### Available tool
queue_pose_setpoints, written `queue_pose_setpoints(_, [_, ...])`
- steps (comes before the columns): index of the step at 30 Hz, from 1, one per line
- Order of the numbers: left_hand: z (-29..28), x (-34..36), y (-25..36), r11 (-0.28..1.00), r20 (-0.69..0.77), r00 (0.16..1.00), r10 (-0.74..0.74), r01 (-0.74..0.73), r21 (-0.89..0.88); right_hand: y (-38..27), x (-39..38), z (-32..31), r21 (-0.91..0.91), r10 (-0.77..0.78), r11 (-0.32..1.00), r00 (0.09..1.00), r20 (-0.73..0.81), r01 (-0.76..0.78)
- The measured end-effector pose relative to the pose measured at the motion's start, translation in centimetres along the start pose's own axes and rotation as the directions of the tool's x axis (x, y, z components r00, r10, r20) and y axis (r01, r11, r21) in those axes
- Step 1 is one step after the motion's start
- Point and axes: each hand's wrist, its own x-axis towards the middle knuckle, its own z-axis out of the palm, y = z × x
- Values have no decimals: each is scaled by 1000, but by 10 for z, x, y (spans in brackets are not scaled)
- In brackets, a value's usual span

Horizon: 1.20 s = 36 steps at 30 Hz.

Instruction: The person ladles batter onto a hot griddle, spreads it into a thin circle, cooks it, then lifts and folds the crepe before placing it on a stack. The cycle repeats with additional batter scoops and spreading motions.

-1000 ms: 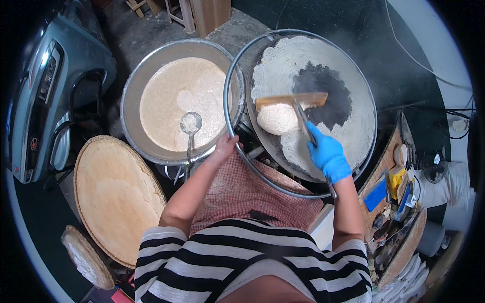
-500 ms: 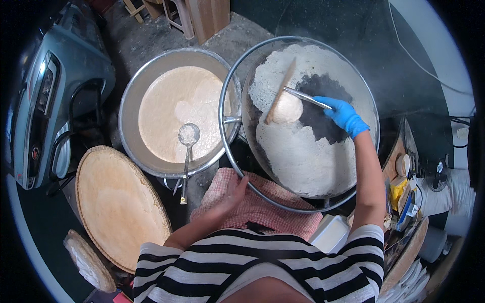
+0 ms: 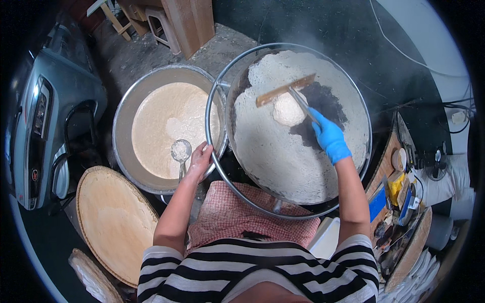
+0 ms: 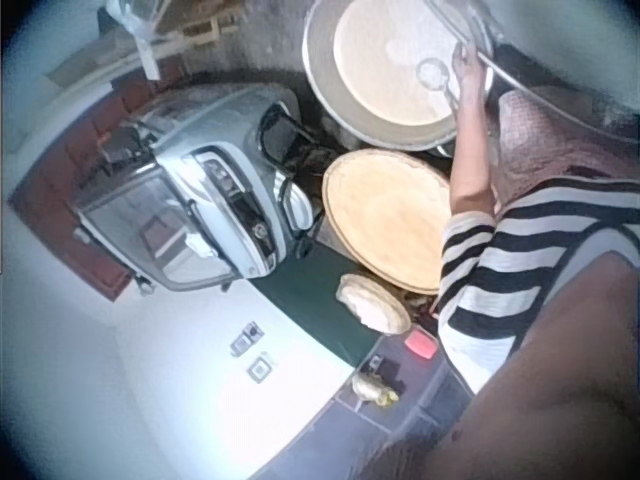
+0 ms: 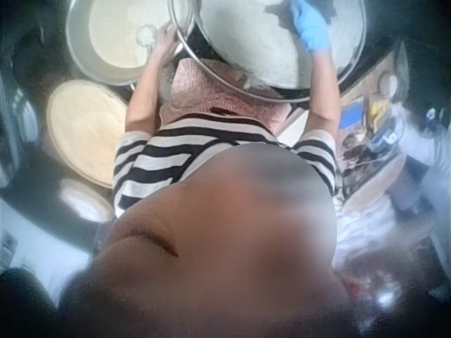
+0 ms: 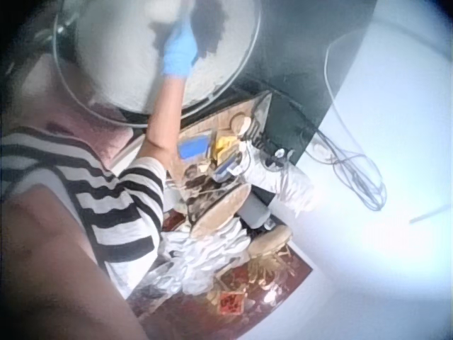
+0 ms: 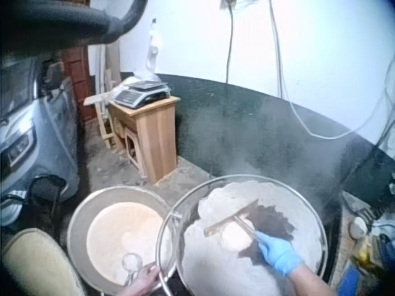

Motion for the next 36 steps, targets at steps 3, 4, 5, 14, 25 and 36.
queue_pose_setpoints(3, [-7,-23,-19,985,-69,982,-174,174,-5,7,-28,-31,-67,27,998,996,90,-21])
queue_pose_setpoints(4, [-4,-32,-28,989,-87,987,-139,134,-57,10,-30,-42,-110,36,994,991,130,-22])
queue_pose_setpoints(5, [-1,-34,-33,990,-62,991,-118,113,-86,10,-30,-48,-172,87,983,985,150,-60])
queue_pose_setpoints(14, [20,-42,-44,977,-167,982,-87,52,-206,-3,-51,-11,-52,148,988,989,9,-147])
queue_pose_setpoints(25, [80,-107,-106,990,-125,991,-52,34,-136,-10,-62,-4,66,115,992,986,-117,-108])
queue_pose_setpoints(36, [17,-11,-15,991,-25,999,26,-30,-134,-8,-63,-10,-35,81,996,996,-41,-82])
